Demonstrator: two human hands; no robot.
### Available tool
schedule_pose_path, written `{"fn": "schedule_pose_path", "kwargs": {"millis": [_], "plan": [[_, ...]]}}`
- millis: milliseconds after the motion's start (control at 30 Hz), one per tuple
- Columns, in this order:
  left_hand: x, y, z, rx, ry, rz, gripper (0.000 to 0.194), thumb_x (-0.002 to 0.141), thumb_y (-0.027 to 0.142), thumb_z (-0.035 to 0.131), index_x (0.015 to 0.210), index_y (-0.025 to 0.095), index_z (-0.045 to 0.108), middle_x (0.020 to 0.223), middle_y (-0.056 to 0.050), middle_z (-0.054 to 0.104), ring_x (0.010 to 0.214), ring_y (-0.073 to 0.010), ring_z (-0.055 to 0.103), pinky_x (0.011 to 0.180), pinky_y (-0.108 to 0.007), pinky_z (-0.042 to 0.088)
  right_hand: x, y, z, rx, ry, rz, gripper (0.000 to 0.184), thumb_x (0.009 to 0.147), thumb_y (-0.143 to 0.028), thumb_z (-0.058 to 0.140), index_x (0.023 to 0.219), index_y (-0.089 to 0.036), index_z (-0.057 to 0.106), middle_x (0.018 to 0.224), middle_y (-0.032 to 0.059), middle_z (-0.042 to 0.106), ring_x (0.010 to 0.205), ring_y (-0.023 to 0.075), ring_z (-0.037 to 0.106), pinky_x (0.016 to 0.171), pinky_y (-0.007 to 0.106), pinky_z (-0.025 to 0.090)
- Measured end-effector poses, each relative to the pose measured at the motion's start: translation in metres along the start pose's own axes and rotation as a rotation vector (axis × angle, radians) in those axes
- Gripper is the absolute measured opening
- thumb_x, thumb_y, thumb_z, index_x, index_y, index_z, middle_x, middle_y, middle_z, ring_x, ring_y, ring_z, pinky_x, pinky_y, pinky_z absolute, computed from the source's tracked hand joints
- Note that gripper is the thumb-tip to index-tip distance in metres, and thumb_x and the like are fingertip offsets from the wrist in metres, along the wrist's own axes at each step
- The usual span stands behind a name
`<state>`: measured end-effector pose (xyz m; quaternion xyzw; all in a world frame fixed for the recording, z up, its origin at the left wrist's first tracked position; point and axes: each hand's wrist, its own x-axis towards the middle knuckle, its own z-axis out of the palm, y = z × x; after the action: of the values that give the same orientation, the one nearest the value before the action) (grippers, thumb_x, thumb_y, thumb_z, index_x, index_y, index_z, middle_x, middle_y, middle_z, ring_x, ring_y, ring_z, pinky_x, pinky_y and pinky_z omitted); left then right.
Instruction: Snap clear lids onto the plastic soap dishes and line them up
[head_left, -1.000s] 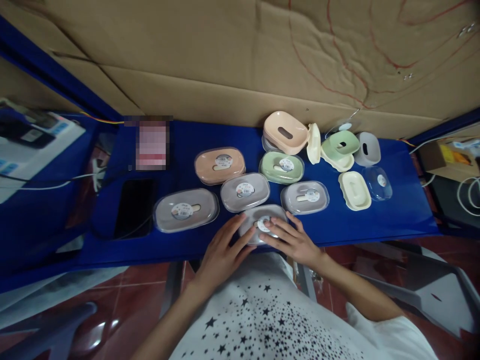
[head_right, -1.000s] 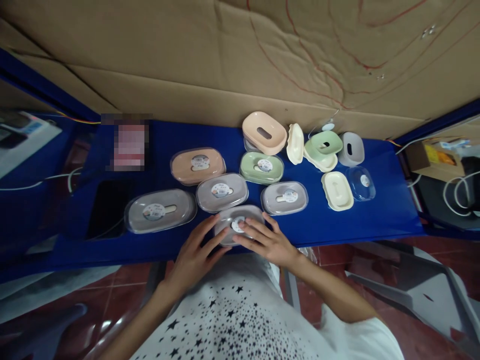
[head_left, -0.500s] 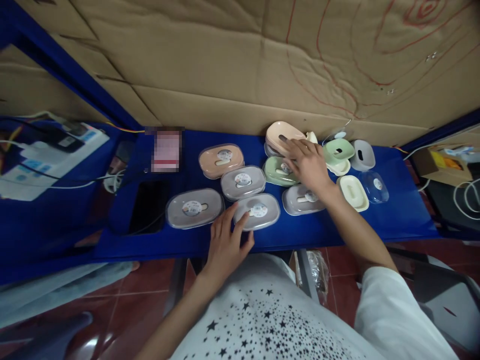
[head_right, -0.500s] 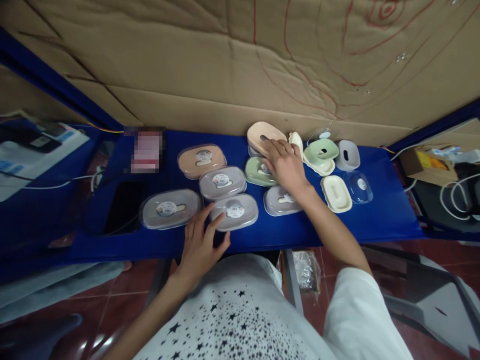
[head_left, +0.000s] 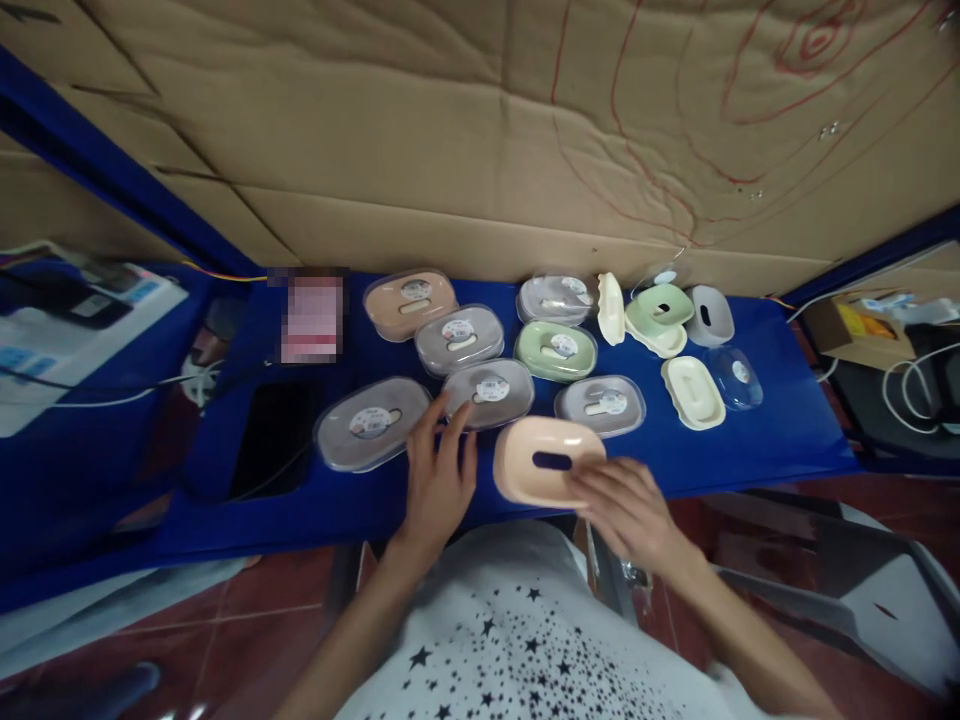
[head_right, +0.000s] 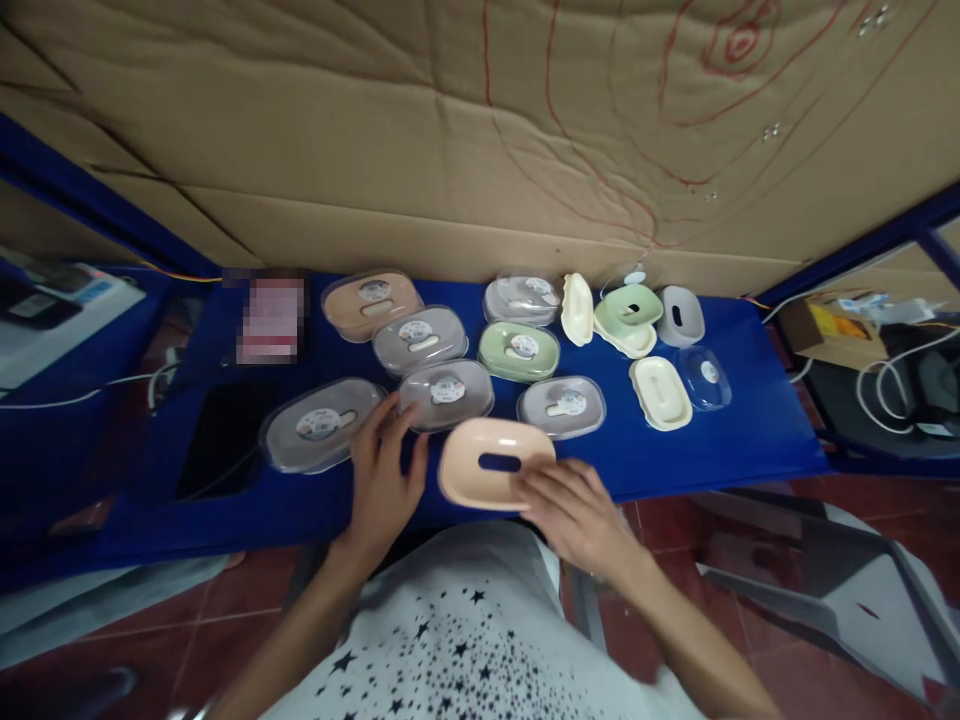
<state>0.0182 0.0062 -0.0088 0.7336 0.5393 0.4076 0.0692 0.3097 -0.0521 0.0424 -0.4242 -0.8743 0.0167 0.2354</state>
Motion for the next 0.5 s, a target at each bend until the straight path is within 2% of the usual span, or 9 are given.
{"fn": "schedule_pose_path", "kwargs": {"millis": [67,100,167,233,300,367,433,500], "plan": [[-0.006,0.000,-0.012,-0.120,-0.027,0.036,0.045,0.108,0.016,0.057,0.151,0.027,0.058,0.154,-0.015,0.058,0.143,-0.0272,0.059,0.116,-0.045,0.054,-0.019,-0.014,0.012,-0.020,-0.050,0.004,0.070,0.108,-0.015,0.060,0.171,-0.033,0.038,0.130,0.0005,0.081,0.120,0.0234,0.076,0.103,0.043,0.058],[-0.009,0.000,-0.018,-0.160,-0.083,0.093,0.043,0.108,0.019,0.058,0.150,0.026,0.059,0.155,-0.014,0.058,0.143,-0.0270,0.059,0.117,-0.045,0.053,-0.023,-0.018,0.017,-0.031,-0.064,0.006,0.064,0.108,-0.014,0.059,0.169,-0.031,0.044,0.131,0.0016,0.081,0.121,0.0229,0.075,0.104,0.042,0.057],[-0.015,0.001,-0.025,-0.162,-0.273,0.266,0.041,0.108,0.030,0.062,0.148,0.024,0.061,0.159,-0.014,0.057,0.149,-0.0301,0.055,0.120,-0.048,0.051,-0.019,-0.017,0.025,-0.032,-0.076,-0.009,0.051,0.109,-0.017,0.059,0.159,-0.027,0.057,0.133,0.0032,0.080,0.125,0.0220,0.073,0.106,0.041,0.056],[-0.019,0.003,-0.026,-0.083,-0.445,0.417,0.041,0.108,0.038,0.065,0.146,0.022,0.063,0.162,-0.015,0.057,0.152,-0.0332,0.052,0.121,-0.051,0.049,-0.006,-0.005,0.025,-0.007,-0.077,-0.062,0.038,0.111,-0.025,0.060,0.148,-0.025,0.065,0.134,0.0039,0.079,0.128,0.0216,0.072,0.106,0.040,0.057],[-0.023,0.004,-0.024,0.008,-0.498,0.458,0.035,0.109,0.034,0.064,0.142,0.022,0.066,0.160,-0.014,0.060,0.151,-0.0325,0.054,0.121,-0.052,0.049,0.012,0.020,0.019,-0.012,-0.017,-0.105,0.028,0.111,-0.031,0.060,0.137,-0.025,0.071,0.132,0.0031,0.080,0.126,0.0214,0.072,0.105,0.040,0.057],[-0.026,0.004,-0.022,0.065,-0.454,0.421,0.029,0.109,0.026,0.062,0.137,0.022,0.069,0.155,-0.012,0.065,0.149,-0.0311,0.057,0.118,-0.051,0.050,0.036,0.056,0.009,-0.071,0.089,-0.021,0.022,0.112,-0.031,0.057,0.125,-0.026,0.074,0.127,0.0038,0.081,0.124,0.0233,0.072,0.104,0.042,0.056],[-0.030,0.003,-0.022,0.093,-0.405,0.377,0.027,0.108,0.022,0.063,0.134,0.023,0.071,0.150,-0.011,0.069,0.147,-0.0310,0.059,0.114,-0.049,0.052,0.063,0.097,0.003,-0.147,0.170,0.228,0.026,0.113,-0.036,0.052,0.116,-0.024,0.075,0.126,0.0091,0.079,0.122,0.0284,0.072,0.104,0.047,0.055],[-0.034,0.003,-0.024,0.105,-0.365,0.351,0.027,0.107,0.021,0.065,0.134,0.023,0.071,0.146,-0.011,0.072,0.146,-0.0320,0.060,0.112,-0.049,0.053,0.092,0.135,0.004,-0.217,0.163,0.458,0.038,0.111,-0.050,0.050,0.122,-0.021,0.073,0.125,0.0150,0.078,0.119,0.0347,0.071,0.101,0.051,0.056]]}}
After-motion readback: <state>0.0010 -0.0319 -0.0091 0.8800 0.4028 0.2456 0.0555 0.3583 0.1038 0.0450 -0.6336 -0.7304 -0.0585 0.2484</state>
